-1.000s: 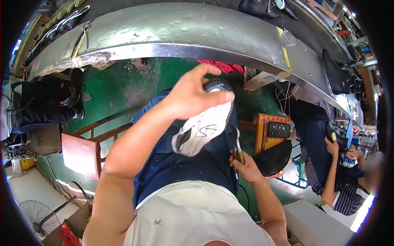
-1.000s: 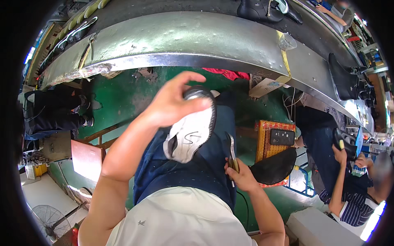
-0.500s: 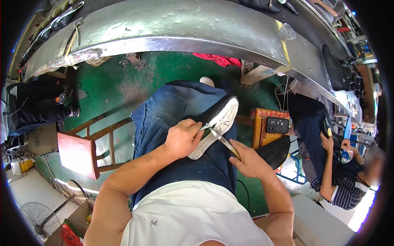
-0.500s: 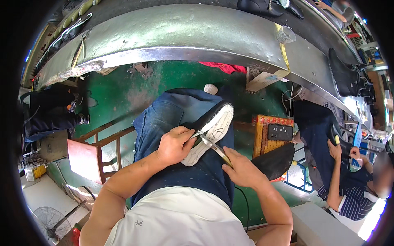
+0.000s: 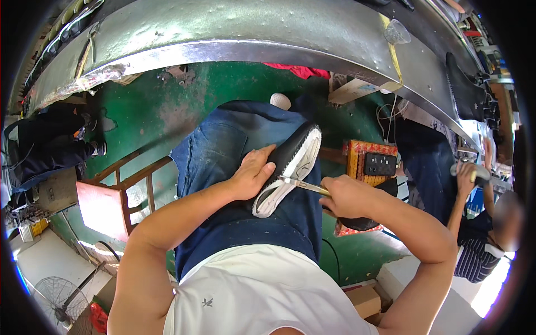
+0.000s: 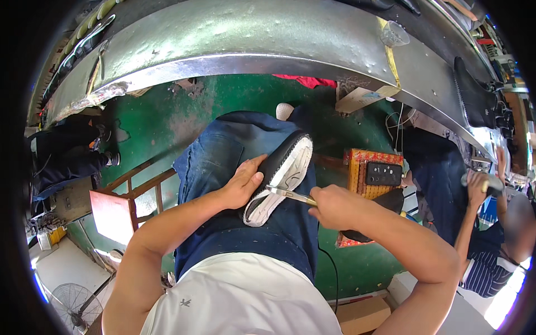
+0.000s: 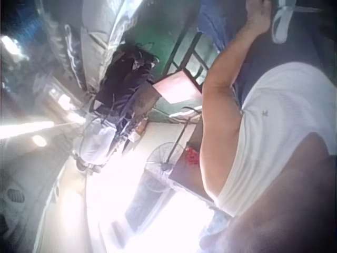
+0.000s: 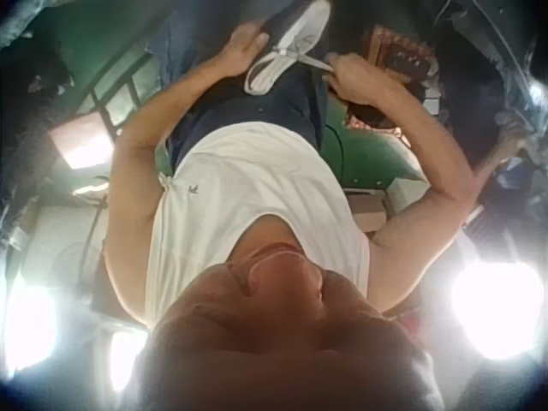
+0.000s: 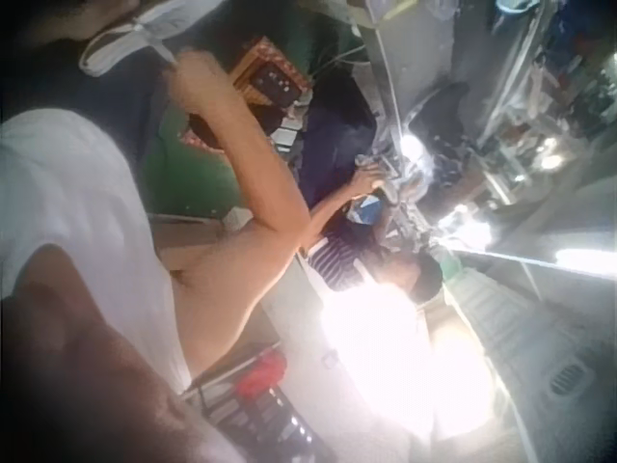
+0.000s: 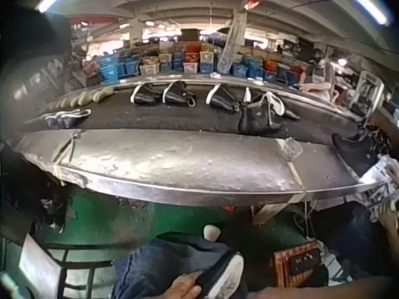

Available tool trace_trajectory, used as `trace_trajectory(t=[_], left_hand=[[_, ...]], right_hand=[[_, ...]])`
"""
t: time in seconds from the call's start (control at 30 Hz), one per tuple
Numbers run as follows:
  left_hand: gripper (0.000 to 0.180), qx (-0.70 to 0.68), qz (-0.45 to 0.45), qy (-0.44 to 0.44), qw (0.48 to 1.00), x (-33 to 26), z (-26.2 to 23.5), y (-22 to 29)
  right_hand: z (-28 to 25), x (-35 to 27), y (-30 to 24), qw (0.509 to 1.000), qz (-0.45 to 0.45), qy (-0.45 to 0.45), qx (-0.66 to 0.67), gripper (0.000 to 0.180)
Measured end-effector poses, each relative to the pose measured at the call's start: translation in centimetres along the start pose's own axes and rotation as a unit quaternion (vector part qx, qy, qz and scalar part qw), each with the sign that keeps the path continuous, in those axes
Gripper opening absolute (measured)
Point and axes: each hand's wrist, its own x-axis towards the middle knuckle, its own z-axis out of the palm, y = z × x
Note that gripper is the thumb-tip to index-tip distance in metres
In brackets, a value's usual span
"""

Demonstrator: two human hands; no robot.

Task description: Manufacturing and finishing shoes by manipulating the upper and cleaning the soles at a production bench.

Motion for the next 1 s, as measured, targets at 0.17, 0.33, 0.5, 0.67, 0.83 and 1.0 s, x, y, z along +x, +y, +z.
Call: trace_trajectory(t=[0.17,0.33,0.5,0.67,0.83,1.0], left_hand=[[0.097,-0.030,0.003,-0.084,0.996,0.8,-1.5,-0.6],[0.118,0.008,-0.010,-0.096,0.995,1.8,-1.7,0.8],[0.118,0.006,-0.031,-0.074,0.997,2.5,-0.9,1.8],[0.115,0.042,-0.025,-0.087,0.995,3.3,-0.9,2.3],[0.114,0.046,-0.026,-0.065,0.996,3.0,-0.2,1.5],[0.118,0.001,-0.069,-0.068,0.995,2.9,0.6,1.6]], right_hand=[[3.3,4.2,6.1,0.968,-0.174,0.171,-0.061,0.033],[4.9,6.2,8.2,0.936,-0.216,0.271,-0.053,0.029],[6.7,4.1,6.8,0.947,-0.146,0.284,0.043,0.031],[9.0,4.6,8.1,0.935,-0.123,0.320,0.087,0.029],[9.7,5.2,8.1,0.925,-0.116,0.349,0.093,0.026],[9.5,0.9,5.4,0.949,-0.072,0.201,0.230,0.046]])
